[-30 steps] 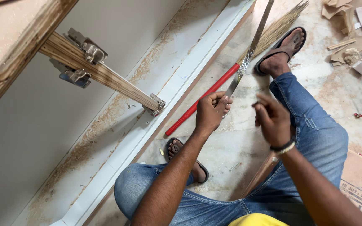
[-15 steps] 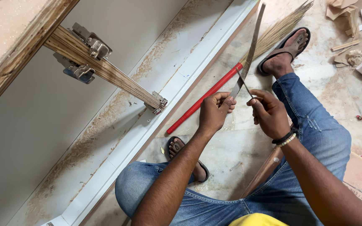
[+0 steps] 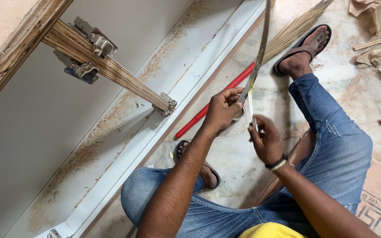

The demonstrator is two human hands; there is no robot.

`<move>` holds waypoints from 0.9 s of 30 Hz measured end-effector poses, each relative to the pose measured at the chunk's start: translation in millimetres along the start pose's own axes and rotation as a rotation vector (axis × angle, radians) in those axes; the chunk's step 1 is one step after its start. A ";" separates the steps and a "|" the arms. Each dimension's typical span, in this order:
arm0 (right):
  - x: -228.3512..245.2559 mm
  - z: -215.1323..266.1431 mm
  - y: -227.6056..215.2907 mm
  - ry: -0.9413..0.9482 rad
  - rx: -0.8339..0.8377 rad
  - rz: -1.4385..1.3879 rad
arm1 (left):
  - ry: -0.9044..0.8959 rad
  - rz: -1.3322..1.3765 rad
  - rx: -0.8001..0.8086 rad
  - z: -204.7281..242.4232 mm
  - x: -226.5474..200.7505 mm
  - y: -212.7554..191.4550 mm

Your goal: The person opens a small metal can containing a yellowish liquid and uses a small stick to scoop the liquid out. They then apply the liquid to a thin white strip of material, spreading it along the length of the strip.

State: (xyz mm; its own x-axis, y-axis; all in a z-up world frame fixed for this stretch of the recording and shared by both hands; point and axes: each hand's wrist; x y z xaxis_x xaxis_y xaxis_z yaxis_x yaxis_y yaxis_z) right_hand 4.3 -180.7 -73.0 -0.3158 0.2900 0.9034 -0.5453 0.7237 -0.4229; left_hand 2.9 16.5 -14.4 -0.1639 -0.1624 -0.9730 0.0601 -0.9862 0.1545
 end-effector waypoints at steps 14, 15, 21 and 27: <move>40.4 -37.0 -59.3 0.068 0.004 -0.320 | -0.010 -0.173 -0.116 11.3 -21.0 16.0; 44.4 -37.1 -59.0 0.082 0.015 -0.311 | -0.001 -0.153 -0.107 11.3 -20.4 16.2; 58.4 -27.5 -49.0 0.148 0.073 -0.152 | -0.010 -0.159 -0.085 11.0 -15.4 14.3; 47.0 -27.0 -25.6 0.014 0.027 -0.051 | -0.051 -0.051 -0.074 9.4 -14.1 8.6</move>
State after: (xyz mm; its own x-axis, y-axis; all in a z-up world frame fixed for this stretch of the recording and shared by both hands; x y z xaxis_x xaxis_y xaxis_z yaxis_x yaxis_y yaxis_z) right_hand 24.4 -168.7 -17.8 -0.2759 0.2623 0.9247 -0.5809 0.7210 -0.3778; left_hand -3.6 10.0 2.3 -0.2188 -0.1152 -0.9689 0.1224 -0.9884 0.0899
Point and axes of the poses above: each hand's wrist, its own z-axis away from the middle knuckle, its own y-axis out of the palm, x = y × z, and after that the axes turned 13 degrees about x, right-handed
